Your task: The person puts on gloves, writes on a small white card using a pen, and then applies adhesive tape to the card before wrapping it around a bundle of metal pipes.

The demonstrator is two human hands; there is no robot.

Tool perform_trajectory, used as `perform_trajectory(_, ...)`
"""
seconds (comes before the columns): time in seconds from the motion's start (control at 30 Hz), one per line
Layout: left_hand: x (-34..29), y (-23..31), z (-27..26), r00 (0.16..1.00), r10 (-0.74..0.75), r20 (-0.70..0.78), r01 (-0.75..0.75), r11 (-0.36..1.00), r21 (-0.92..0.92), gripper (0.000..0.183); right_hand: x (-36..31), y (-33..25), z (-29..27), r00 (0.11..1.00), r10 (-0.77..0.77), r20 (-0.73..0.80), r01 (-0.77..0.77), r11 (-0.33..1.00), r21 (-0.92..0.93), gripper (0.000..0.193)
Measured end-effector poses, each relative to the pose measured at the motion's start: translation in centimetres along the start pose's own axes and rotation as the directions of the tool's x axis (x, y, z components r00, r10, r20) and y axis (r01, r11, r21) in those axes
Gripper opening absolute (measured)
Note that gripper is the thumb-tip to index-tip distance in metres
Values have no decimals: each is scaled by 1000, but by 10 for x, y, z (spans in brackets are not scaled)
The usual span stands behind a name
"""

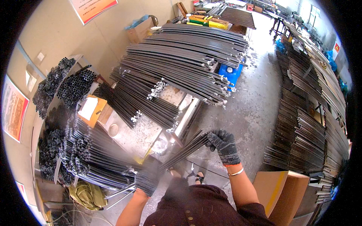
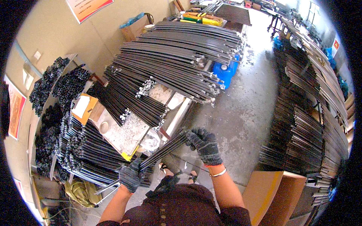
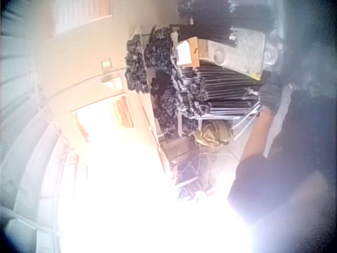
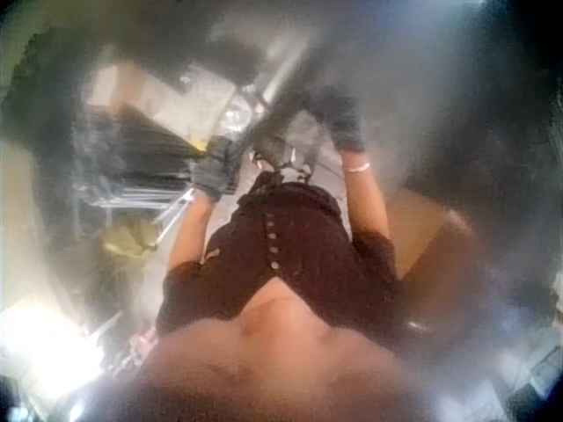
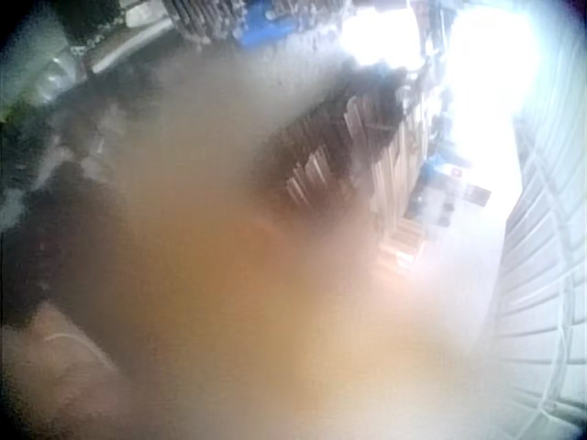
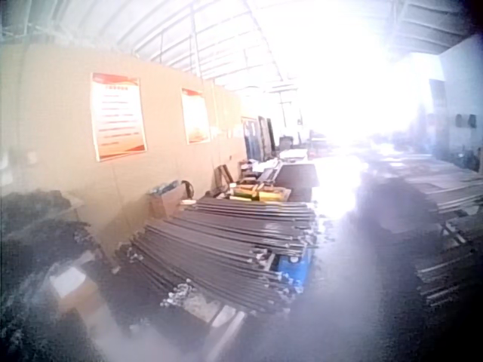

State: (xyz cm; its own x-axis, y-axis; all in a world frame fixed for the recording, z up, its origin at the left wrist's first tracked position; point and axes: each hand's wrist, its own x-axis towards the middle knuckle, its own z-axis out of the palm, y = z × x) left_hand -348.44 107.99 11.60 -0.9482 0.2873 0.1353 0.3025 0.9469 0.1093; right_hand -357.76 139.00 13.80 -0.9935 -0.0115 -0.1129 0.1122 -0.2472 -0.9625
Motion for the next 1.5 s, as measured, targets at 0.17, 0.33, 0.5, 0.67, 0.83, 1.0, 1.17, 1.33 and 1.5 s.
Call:
perform_trajectory(0.17,5,1,-3,989,44,-141,-44,999,8,56,-3,7,4,998,-28,-60,27,999,-18,18)
perform_trajectory(0.33,7,4,3,985,76,-153,-88,994,-67,57,-5,22,7,939,-296,-174,236,925,-296,19)
perform_trajectory(0.5,13,9,20,998,4,-58,-12,990,-143,52,8,48,4,929,-260,-264,258,965,-44,17)
perform_trajectory(0.67,18,21,14,992,-85,91,100,980,-170,54,35,109,-28,953,-70,-296,142,963,228,22)
perform_trajectory(0.83,18,9,16,999,-32,5,33,989,-148,47,41,78,-58,957,-153,-246,164,986,27,18)
perform_trajectory(1.0,25,-1,11,972,177,-155,-190,979,-77,45,48,48,-76,911,-256,-323,296,952,78,46)
perform_trajectory(1.17,30,6,2,994,107,16,-108,993,54,48,41,45,-21,991,50,124,-86,947,310,59)
perform_trajectory(1.33,34,-10,-6,993,107,55,-114,982,150,13,33,46,-17,972,-125,201,99,986,137,36)
perform_trajectory(1.5,46,-24,-14,959,71,274,-169,921,351,12,5,1,-11,760,-418,497,629,282,-725,65)
